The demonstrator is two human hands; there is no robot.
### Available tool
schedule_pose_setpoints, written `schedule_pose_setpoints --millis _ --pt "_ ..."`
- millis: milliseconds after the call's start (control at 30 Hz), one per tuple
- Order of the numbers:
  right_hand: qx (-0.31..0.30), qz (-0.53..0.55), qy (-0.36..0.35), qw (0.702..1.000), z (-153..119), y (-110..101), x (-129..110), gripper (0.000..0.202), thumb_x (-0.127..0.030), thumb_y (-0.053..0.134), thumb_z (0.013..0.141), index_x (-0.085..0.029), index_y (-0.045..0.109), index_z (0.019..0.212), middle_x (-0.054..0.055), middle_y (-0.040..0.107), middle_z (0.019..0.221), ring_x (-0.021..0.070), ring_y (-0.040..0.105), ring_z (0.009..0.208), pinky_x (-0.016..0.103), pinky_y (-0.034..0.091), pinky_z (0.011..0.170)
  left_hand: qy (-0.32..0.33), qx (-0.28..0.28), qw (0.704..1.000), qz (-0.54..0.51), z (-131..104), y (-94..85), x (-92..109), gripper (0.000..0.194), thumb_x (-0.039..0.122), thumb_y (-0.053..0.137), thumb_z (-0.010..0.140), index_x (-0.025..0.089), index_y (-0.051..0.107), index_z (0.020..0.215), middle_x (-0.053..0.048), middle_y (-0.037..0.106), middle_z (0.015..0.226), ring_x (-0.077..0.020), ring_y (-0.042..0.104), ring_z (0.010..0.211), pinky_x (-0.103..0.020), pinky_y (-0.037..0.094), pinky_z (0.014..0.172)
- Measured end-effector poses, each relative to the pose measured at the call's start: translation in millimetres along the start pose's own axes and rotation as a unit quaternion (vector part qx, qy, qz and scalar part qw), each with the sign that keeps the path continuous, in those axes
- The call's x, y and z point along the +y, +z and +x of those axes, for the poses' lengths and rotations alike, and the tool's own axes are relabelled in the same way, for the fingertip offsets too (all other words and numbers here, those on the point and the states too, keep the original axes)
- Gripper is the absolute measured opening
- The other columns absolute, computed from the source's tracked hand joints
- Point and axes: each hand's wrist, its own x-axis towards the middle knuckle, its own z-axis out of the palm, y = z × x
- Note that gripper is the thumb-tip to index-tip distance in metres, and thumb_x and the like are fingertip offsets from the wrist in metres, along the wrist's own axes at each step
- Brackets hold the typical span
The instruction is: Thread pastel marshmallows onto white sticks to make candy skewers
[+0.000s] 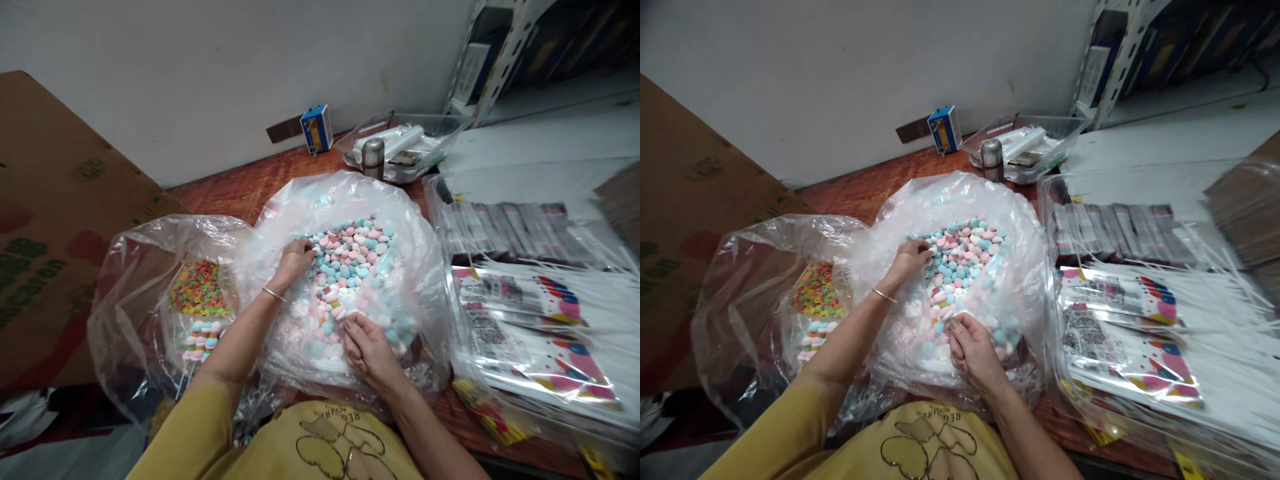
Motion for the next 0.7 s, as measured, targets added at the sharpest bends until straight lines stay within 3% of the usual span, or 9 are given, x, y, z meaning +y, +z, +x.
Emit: schedule_pose_setpoints --millis 100,333,467,567,700 --pt "0.001 -0.004 0.002 1.000 0 -1 2 0.043 -0.059 0.077 0.082 -0.021 0.058 0.083 -0.015 0.039 0.042 0.0012 0.018 0.029 0.014 0.018 0.031 -0.007 -0.014 1.000 0.011 4 1.1 -1 0.010 0.016 0.068 0.083 0.018 0.073 0.091 -0.004 0.073 0.079 -0.0193 0.066 0.077 -0.029 0.048 0.076" --pt "0.003 -0.003 -0.002 1.000 0 -2 3 0.040 -0.057 0.076 0.083 -0.021 0.058 0.085 -0.015 0.039 0.042 0.0014 0.019 0.028 0.014 0.018 0.031 -0.008 -0.020 0.999 0.043 7 5.2 3 0.030 0.016 0.066 0.084 0.019 0.071 0.113 -0.003 0.072 0.076 -0.0202 0.065 0.077 -0.030 0.047 0.076" --pt "0.002 -0.002 0.000 1.000 0 -2 2 0.040 -0.057 0.077 0.083 -0.021 0.058 0.084 -0.014 0.039 0.042 0.0015 0.020 0.029 0.013 0.018 0.031 0.014 -0.034 0.997 0.064 9 4.0 2 0.026 0.015 0.068 0.082 0.018 0.074 0.107 -0.004 0.070 0.079 -0.0206 0.064 0.078 -0.031 0.047 0.079" --pt "0.002 0.002 0.001 1.000 0 -3 2 0.041 -0.057 0.078 0.082 -0.021 0.059 0.084 -0.014 0.040 0.042 0.0013 0.020 0.029 0.013 0.018 0.031 0.038 -0.034 0.996 0.072 5 5.1 2 0.019 0.016 0.068 0.081 0.018 0.074 0.098 -0.006 0.071 0.090 -0.0207 0.063 0.084 -0.032 0.048 0.083" --pt "0.002 0.004 -0.003 1.000 -2 -2 2 0.042 -0.058 0.079 0.082 -0.020 0.060 0.084 -0.014 0.040 0.042 0.0007 0.020 0.029 0.013 0.019 0.031 0.103 -0.013 0.992 0.077 -11 12.6 3 0.023 0.014 0.064 0.083 0.018 0.072 0.105 -0.010 0.067 0.118 -0.0215 0.062 0.104 -0.032 0.046 0.094"
